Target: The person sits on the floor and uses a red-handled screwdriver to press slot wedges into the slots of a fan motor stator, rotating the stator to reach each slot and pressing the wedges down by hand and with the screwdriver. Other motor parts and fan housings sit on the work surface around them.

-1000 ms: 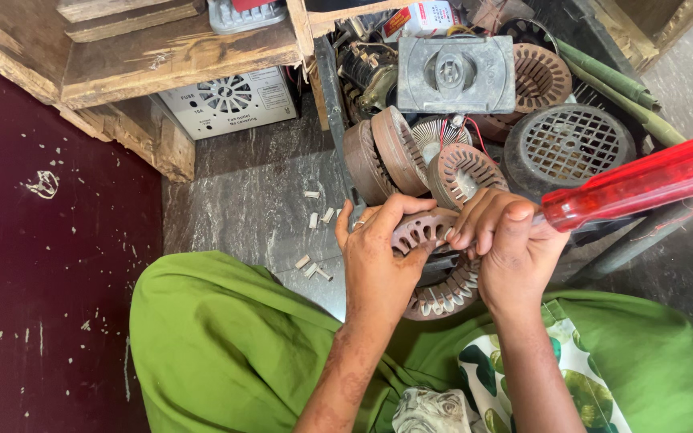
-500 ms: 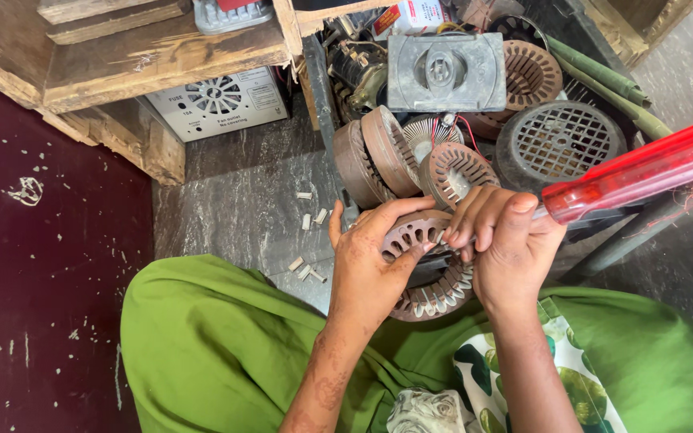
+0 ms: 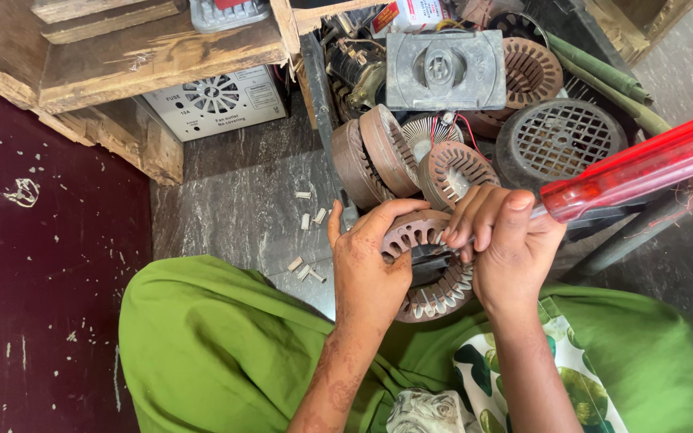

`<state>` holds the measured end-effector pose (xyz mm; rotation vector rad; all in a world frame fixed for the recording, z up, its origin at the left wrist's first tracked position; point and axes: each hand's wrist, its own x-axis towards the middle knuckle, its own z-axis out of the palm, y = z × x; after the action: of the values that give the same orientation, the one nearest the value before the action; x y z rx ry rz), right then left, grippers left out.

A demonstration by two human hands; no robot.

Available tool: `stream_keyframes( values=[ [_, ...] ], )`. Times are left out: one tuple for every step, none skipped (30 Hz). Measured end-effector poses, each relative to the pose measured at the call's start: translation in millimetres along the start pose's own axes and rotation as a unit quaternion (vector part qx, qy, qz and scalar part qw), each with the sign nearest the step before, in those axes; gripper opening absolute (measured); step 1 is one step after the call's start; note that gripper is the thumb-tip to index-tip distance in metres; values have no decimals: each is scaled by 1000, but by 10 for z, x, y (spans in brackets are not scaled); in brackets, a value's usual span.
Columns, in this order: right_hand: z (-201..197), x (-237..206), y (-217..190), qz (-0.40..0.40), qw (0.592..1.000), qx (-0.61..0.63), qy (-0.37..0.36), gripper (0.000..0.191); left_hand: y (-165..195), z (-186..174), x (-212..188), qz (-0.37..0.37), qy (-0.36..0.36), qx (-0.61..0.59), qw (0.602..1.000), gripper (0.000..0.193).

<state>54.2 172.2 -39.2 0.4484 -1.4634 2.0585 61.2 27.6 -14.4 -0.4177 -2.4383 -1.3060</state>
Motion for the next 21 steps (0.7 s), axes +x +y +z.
stream_keyframes(
  values=[
    [2,1,3,-1,1000,-4,1,65,-4,-3,-2,2,-1,-2,1000,49],
    [5,3,6,-2,1000,-8,1,65,-6,-6,-6,3,-2,-4,1000,49],
    [7,3,9,-4,1000,-12,2,64,-9,-10,-7,4,-6,2,1000,49],
    [8,2,10,-1,1000,-15,4,64,-15,-16,-5,4,-9,8,1000,50],
    [9,1,12,1,1000,-18,5,64,-20,-24,-4,5,-13,14,1000,50],
    [10,1,14,3,1000,-21,7,63,-23,-30,-5,10,-14,16,1000,50],
    [12,2,17,-1,1000,-27,5,64,-26,-37,-6,16,-15,18,1000,50],
    [12,5,20,-5,999,-33,4,64,-29,-43,-6,21,-16,20,999,50],
    [13,8,23,-9,999,-39,2,64,-33,-51,-6,25,-15,19,999,49],
    [8,12,23,-7,999,-41,5,63,-32,-56,-7,29,-15,19,999,48],
    [8,12,24,-4,999,-42,7,63,-35,-64,-10,32,-14,17,999,46],
    [5,15,24,-1,999,-43,9,63,-33,-67,-10,34,-15,19,999,46],
    [4,16,26,-1,999,-43,9,63,-35,-72,-10,35,-17,22,999,45],
    [3,17,27,0,999,-43,8,63,-36,-77,-9,37,-18,24,999,44],
    [4,17,27,0,999,-42,8,63,-38,-86,-10,35,-14,25,999,45],
    [4,17,29,1,999,-42,10,63,-44,-95,-12,34,-11,27,999,45],
    [0,20,26,2,999,-42,11,63,-51,-104,-17,33,-8,29,999,46],
    [-2,20,25,2,999,-42,12,63,-68,-126,-36,24,-1,-1,1000,47],
    [1,20,27,5,999,-44,14,63,-94,-147,-62,15,6,-30,999,49],
    [2,19,28,9,999,-47,16,63,-127,-162,-98,6,12,-60,998,51],
    [4,19,29,12,998,-50,18,63,-175,-195,-148,16,28,-85,996,49]
  ],
)
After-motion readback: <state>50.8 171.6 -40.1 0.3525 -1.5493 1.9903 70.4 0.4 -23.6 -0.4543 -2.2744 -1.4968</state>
